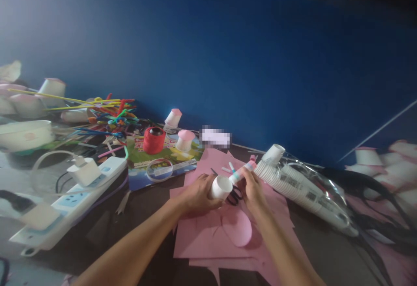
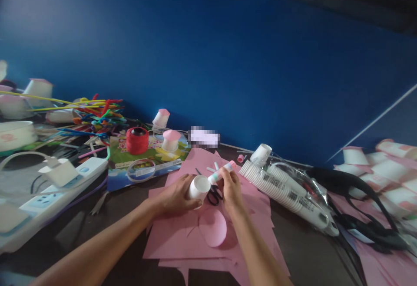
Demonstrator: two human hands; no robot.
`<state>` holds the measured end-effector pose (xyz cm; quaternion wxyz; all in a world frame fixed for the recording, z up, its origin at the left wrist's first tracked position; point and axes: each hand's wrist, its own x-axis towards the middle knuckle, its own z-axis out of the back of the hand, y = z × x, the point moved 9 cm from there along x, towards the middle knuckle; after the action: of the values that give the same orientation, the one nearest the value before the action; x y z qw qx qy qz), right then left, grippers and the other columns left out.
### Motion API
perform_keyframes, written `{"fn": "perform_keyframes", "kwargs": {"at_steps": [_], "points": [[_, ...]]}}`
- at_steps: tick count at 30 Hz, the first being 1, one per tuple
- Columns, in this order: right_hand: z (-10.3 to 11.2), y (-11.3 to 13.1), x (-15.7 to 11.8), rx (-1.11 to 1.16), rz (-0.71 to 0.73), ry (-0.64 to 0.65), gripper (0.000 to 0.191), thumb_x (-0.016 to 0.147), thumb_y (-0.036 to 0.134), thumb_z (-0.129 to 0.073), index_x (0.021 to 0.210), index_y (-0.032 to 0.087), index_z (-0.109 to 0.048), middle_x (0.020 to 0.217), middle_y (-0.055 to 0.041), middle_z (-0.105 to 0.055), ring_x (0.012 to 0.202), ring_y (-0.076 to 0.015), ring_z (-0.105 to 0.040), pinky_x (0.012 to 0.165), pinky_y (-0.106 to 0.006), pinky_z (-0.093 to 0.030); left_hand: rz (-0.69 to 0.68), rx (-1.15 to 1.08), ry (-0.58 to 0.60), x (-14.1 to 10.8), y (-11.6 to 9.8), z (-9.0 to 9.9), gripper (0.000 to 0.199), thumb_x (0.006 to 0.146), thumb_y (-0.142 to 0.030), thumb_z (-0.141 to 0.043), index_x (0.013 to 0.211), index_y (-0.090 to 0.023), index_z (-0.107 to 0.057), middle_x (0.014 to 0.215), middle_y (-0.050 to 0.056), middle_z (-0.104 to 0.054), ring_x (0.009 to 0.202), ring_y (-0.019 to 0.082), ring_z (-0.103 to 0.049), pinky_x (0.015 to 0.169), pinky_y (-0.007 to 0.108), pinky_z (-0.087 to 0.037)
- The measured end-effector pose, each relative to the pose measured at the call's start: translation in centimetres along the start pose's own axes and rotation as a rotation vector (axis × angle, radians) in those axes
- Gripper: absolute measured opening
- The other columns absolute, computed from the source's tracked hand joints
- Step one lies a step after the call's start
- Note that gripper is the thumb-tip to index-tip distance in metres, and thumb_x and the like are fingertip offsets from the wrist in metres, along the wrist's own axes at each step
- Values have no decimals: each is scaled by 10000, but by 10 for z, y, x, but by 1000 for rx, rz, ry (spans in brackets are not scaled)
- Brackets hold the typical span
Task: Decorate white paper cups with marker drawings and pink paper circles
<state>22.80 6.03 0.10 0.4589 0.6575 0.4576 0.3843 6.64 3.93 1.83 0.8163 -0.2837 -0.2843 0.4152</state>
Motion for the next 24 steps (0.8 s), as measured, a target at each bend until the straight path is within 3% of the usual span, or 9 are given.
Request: {"fn": "perform_keyframes", "kwargs": {"at_steps": [6,15,20,24], "points": [[-4,7,0,-19,39,47,209,741,377,-626,720,170,-602,608,7,-628,588,-154,-603,579,-264,-497,-3,-7,4,0,0,0,419,663,-363,-651,1032,-204,-533,932,63,-567,873,228,-547,750,328,-452],[-1,26,-1,-355,211,62,302,813,428,-542,690,154,-563,501,49,-456,452,-92,-400,436,-212,-346,2,-9,8,-1,-4,3,402,674,-355,-639,1024,-189,-531,939,76,-568,888,236,-544,746,327,-449],[-5,37,-4,-503,297,73,315,839,409,-491,653,160,-543,479,43,-452,437,-97,-390,431,-219,-336,2,-8,8,-1,-4,3,383,676,-350,-638,1012,-198,-535,929,70,-574,866,229,-549,724,315,-451],[-11,50,-8,-604,392,113,316,844,394,-474,627,174,-536,460,32,-464,462,-126,-463,465,-230,-376,15,-3,6,0,-3,3,354,684,-359,-627,985,-198,-533,914,68,-573,858,227,-548,706,301,-448]]}}
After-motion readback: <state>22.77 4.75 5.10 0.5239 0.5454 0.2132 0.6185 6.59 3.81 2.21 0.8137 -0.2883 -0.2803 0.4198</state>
